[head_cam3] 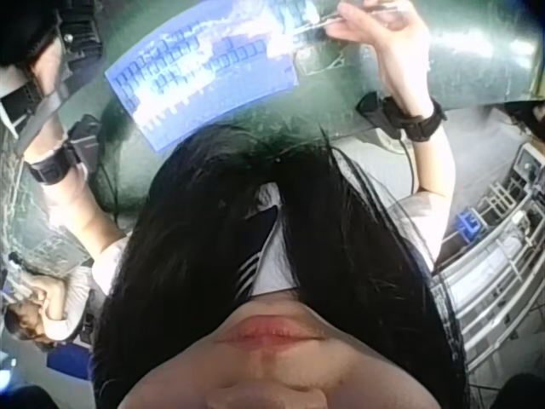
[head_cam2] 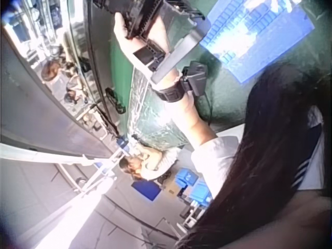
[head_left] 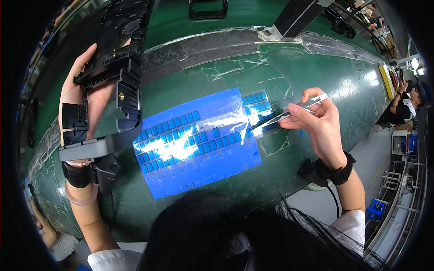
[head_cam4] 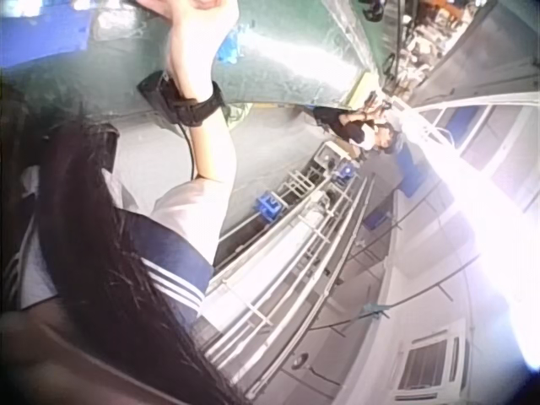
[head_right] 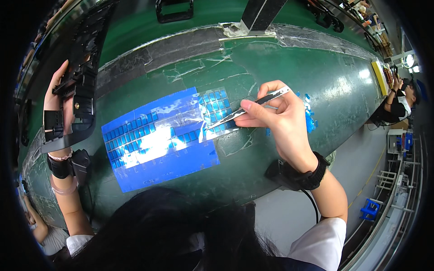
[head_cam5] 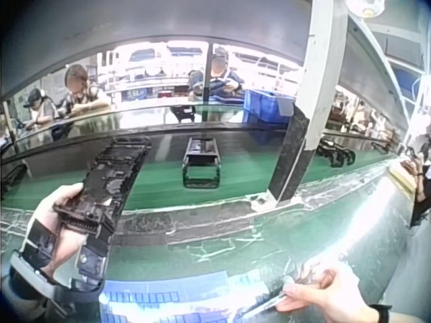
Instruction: Applying small blue adhesive films or pads to a black plastic electronic housing using tweezers and a brush.
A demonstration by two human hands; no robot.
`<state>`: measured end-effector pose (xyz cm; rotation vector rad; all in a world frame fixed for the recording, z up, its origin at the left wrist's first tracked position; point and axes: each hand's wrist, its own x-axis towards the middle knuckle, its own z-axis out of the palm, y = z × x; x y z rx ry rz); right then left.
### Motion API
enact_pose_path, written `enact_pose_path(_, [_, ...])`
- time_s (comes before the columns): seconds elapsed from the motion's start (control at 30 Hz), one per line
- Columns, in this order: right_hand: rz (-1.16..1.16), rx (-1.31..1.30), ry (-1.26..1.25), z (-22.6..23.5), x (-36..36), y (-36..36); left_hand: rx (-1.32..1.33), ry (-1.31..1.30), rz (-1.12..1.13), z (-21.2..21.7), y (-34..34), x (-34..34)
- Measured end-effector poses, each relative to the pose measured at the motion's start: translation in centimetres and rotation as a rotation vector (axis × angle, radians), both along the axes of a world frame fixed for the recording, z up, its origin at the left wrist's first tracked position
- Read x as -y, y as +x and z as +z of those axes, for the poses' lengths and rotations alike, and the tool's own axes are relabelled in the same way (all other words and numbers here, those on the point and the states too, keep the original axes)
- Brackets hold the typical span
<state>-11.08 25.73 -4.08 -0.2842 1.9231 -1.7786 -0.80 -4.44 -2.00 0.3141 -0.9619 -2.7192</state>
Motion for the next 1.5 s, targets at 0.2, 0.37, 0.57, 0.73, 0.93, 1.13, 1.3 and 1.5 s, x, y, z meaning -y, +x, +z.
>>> enact_pose_path(0.2, [-0.018,0.063,-0.027,-0.3,-0.1,-0.2,0.115,0.073,0.05,-0.7,-0.2,-0.2])
enact_pose_path(0.37, [-0.034,0.127,-0.05,-0.8,-0.3,-0.5,0.138,0.076,0.056,-0.9,-0.3,-0.4])
enact_pose_path(0.57, [-0.034,0.167,-0.067,-1.2,-0.5,-0.6,0.151,0.088,-0.048,-1.2,-0.6,-3.4])
enact_pose_path(0.73, [-0.028,0.161,-0.063,-1.0,-0.5,-0.5,0.204,0.057,-0.194,-1.9,0.2,-6.5])
enact_pose_path(0.93, [-0.031,0.105,-0.102,0.3,-0.3,-0.4,0.214,0.047,-0.29,-1.8,0.0,-7.1])
enact_pose_path(1.13, [-0.057,-0.103,-0.285,5.1,1.6,0.9,0.05,-0.11,-0.195,0.6,0.3,-8.3])
enact_pose_path(1.3, [-0.036,-0.278,-0.392,8.0,4.2,2.1,-0.069,-0.22,-0.166,4.0,0.6,-10.2])
enact_pose_path(1.5, [0.047,-0.399,-0.447,8.4,5.9,3.2,-0.176,-0.334,-0.019,4.0,2.1,-11.3])
